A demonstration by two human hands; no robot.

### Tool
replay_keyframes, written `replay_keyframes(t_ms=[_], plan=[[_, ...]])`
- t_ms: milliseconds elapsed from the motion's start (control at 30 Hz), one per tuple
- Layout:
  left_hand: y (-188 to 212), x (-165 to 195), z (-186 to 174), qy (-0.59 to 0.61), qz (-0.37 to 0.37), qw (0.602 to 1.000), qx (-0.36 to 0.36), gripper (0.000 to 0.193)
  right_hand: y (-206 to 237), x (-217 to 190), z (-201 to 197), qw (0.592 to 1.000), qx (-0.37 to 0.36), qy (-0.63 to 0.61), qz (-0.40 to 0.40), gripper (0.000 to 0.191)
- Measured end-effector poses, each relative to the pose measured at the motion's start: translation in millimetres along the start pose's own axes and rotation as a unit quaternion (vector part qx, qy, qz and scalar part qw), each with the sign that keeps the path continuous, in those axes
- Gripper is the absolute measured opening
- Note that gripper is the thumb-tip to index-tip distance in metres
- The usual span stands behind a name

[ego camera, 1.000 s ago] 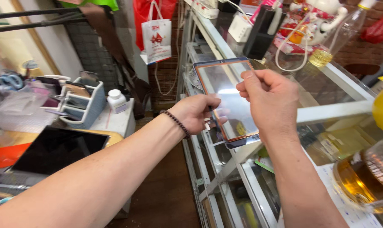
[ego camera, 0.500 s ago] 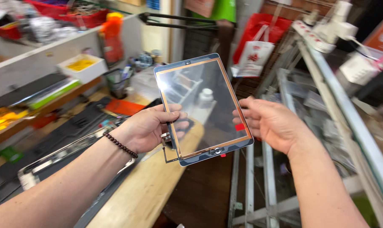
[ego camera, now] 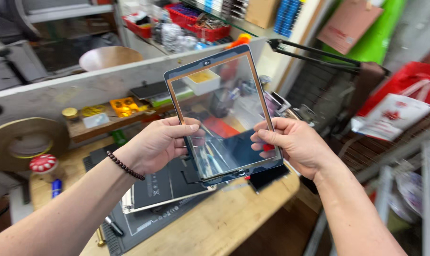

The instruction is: The person works on an opened tablet at a repair bench, using a pry tool to work along the edge of the device and manipulate internal components. They then lift the detached screen assembly, peel a protective film from it, and hold it above the body while reconnecting components inside the frame.

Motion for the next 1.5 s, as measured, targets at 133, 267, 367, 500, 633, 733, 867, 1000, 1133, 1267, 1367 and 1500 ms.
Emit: replay_keyframes(t_ms=[133, 267, 367, 500, 633, 733, 867, 1000, 1133, 1267, 1367, 1500], plan=[[25.0, 31.1, -50.7, -0.063, 0.078, 0.985, 0.139, 0.042, -24.7, -36.2, 36.5, 0.985, -0.018, 0.090, -0.146, 0.020], [67.0, 26.4, -83.4, 0.151, 0.022, 0.956, 0.249, 0.057, 4.8, -68.7, 62.5, 0.855, 0.093, 0.314, -0.402, 0.018], [90.4, 18.5, -84.1, 0.254, 0.019, 0.940, 0.226, 0.071, 38.4, -71.9, 100.0, 0.723, 0.062, 0.349, -0.593, 0.020], [97.7, -0.6, -79.7, 0.355, -0.006, 0.917, 0.182, 0.070, 42.1, -55.0, 131.2, 0.685, -0.004, 0.368, -0.628, 0.027], [104.4, -18.1, -95.7, 0.364, -0.046, 0.908, 0.203, 0.062, 35.4, -46.1, 142.9, 0.704, -0.030, 0.361, -0.612, 0.027], [118.0, -35.1, -122.7, 0.276, -0.104, 0.911, 0.288, 0.068, 23.4, -50.4, 146.0, 0.724, -0.033, 0.360, -0.588, 0.021], [148.6, -5.0, -174.2, -0.160, -0.098, 0.890, 0.416, 0.055, -23.4, -65.9, 154.5, 0.786, -0.092, 0.401, -0.461, 0.015], [131.7, 45.5, -151.2, -0.341, 0.094, 0.914, 0.201, 0.079, -67.6, -82.7, 182.0, 0.804, -0.184, 0.448, -0.346, 0.016], [105.5, 43.1, -154.0, -0.270, 0.051, 0.944, 0.180, 0.052, -86.6, -97.6, 214.5, 0.801, -0.259, 0.441, -0.310, 0.018], [97.6, 36.8, -154.9, -0.171, 0.069, 0.966, 0.184, 0.032, -100.5, -95.4, 228.4, 0.827, -0.265, 0.438, -0.234, 0.022], [91.5, 26.2, -159.4, -0.120, 0.042, 0.975, 0.184, 0.033, -110.1, -92.2, 227.0, 0.798, -0.239, 0.500, -0.236, 0.029], [87.5, 19.9, -167.3, -0.055, 0.038, 0.980, 0.185, 0.034, -99.3, -123.7, 188.5, 0.800, -0.185, 0.283, -0.495, 0.036]])
Point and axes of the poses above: each hand's wrist, its own y-axis away from the middle knuckle, its own z-axis out of the palm, x = y × z, the point moved 9 cm from there along -y, towards the middle knuckle, and after that the axes turned 3 degrees about -y, right-handed, at the moved point
